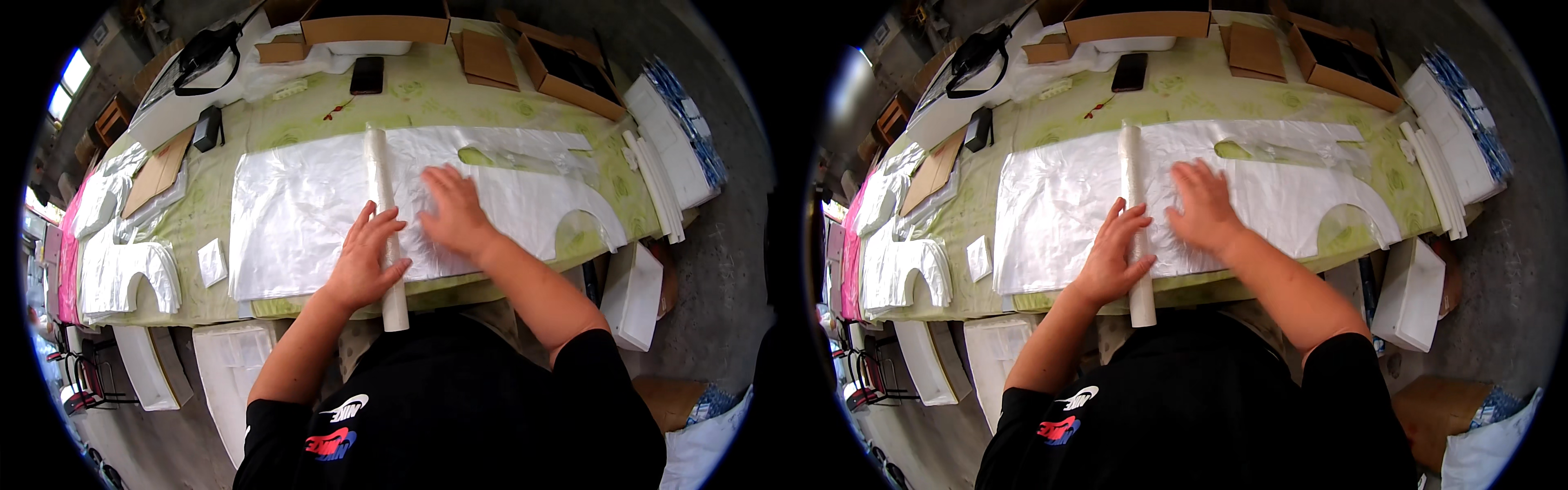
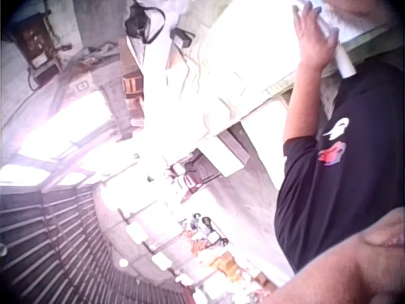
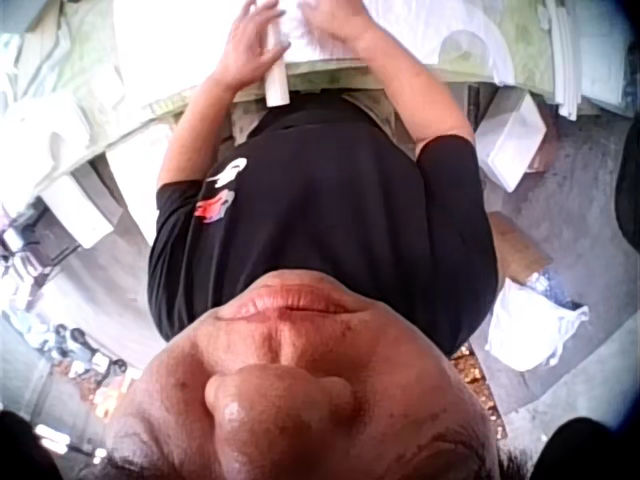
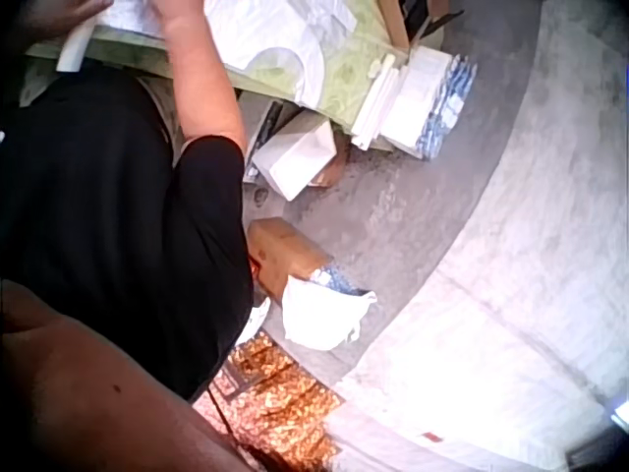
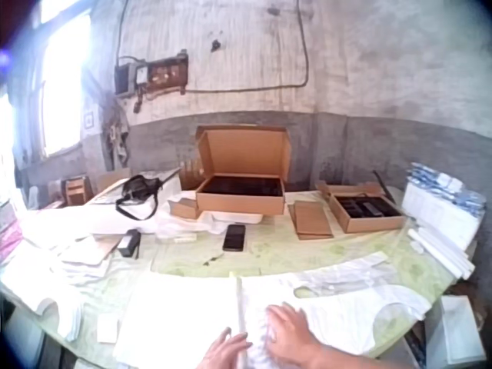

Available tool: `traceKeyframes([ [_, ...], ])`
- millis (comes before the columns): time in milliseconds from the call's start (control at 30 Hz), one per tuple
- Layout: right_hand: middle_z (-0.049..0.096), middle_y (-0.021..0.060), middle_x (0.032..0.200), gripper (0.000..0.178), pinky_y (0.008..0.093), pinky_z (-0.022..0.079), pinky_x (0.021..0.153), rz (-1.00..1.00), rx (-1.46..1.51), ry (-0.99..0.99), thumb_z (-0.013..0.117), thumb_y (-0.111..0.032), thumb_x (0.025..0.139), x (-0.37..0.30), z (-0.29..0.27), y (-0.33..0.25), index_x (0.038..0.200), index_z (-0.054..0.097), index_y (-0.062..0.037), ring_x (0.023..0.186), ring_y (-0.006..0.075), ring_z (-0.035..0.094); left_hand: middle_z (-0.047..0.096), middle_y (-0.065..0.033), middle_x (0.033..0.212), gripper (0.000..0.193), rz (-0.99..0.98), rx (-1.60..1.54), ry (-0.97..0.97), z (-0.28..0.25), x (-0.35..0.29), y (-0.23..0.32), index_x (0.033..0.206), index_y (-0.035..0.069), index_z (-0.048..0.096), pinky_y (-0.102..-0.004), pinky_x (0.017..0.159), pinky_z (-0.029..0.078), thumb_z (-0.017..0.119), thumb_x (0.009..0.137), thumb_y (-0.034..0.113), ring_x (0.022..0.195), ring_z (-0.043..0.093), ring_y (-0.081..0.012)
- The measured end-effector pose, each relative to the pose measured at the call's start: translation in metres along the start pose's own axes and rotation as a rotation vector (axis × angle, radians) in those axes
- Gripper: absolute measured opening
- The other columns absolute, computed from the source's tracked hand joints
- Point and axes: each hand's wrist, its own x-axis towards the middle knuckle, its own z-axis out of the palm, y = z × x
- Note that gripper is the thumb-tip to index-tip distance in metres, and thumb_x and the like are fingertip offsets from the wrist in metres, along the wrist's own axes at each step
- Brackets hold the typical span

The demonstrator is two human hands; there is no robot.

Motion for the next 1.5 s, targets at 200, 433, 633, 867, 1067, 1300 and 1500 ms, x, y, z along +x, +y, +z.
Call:
traceKeyframes([
  [200,0.059,0.0114,0.136,0.060,0.0557,0.036,0.115,-0.387,0.315,-0.228,0.076,-0.016,0.081,-0.024,0.003,-0.091,0.136,0.057,-0.0057,0.134,0.0327,0.051,0.065,-0.0176,0.125,0.035,0.322,-0.283,0.385,-0.023,0.011,0.003,0.115,0.003,0.065,-0.0547,0.117,0.033,0.065,0.081,0.005,0.130,0.053,-0.0444],
  [433,0.066,0.0101,0.116,0.028,0.0509,0.047,0.103,-0.603,0.556,-0.108,0.073,-0.009,0.081,-0.040,0.019,-0.078,0.109,0.071,-0.0069,0.119,0.0350,0.059,0.067,-0.0145,0.130,0.041,0.207,-0.112,-0.342,-0.049,0.021,-0.019,0.125,0.004,0.067,-0.0526,0.121,0.026,0.045,0.102,0.031,0.141,0.048,-0.0384],
  [633,0.061,0.0117,0.131,0.028,0.0583,0.030,0.120,-0.652,0.478,-0.273,0.074,-0.016,0.082,-0.023,0.010,-0.090,0.109,0.072,-0.0091,0.135,0.0377,0.050,0.063,-0.0135,0.136,0.041,-0.100,-0.738,0.222,-0.046,-0.040,-0.056,0.126,0.001,0.066,-0.0461,0.124,0.023,0.040,0.102,0.023,0.152,0.031,-0.0371],
  [867,0.069,0.0147,0.108,0.024,0.0451,0.049,0.098,-0.667,0.552,-0.624,0.073,-0.017,0.085,0.020,0.043,-0.148,0.106,0.072,-0.0054,0.108,0.0343,0.063,0.063,-0.0121,0.142,0.042,0.071,-0.234,-0.099,-0.095,-0.018,-0.029,0.125,0.009,0.070,-0.0563,0.124,0.012,0.047,0.102,0.036,0.151,0.036,-0.0348],
  [1067,0.070,0.0065,0.104,0.026,0.0519,0.050,0.103,-0.903,0.739,-0.285,0.073,-0.005,0.082,-0.021,0.027,-0.135,0.108,0.071,-0.0109,0.105,0.0282,0.067,0.071,-0.0058,0.123,0.022,-0.158,0.345,-0.024,-0.124,-0.059,-0.045,0.111,0.013,0.073,-0.0598,0.120,0.023,0.065,0.096,0.028,0.137,0.053,-0.0354],
  [1300,0.070,0.0059,0.091,0.021,0.0461,0.054,0.093,-0.664,0.831,-0.231,0.075,-0.002,0.079,-0.056,0.008,-0.110,0.099,0.072,-0.0077,0.089,0.0284,0.067,0.039,-0.0219,0.160,0.075,-0.438,0.517,0.154,-0.107,-0.072,-0.039,0.154,0.009,0.043,-0.0485,0.122,0.030,0.074,0.088,0.029,0.148,0.035,-0.0411],
  [1500,0.071,0.0084,0.089,0.020,0.0410,0.055,0.078,-0.643,0.905,-0.241,0.074,-0.002,0.079,-0.064,0.015,-0.101,0.098,0.073,-0.0066,0.085,0.0300,0.067,0.033,-0.0208,0.163,0.101,-0.852,0.679,0.113,-0.129,-0.072,-0.063,0.163,0.012,0.024,-0.0471,0.123,0.028,0.077,0.084,0.044,0.150,0.031,-0.0400],
])
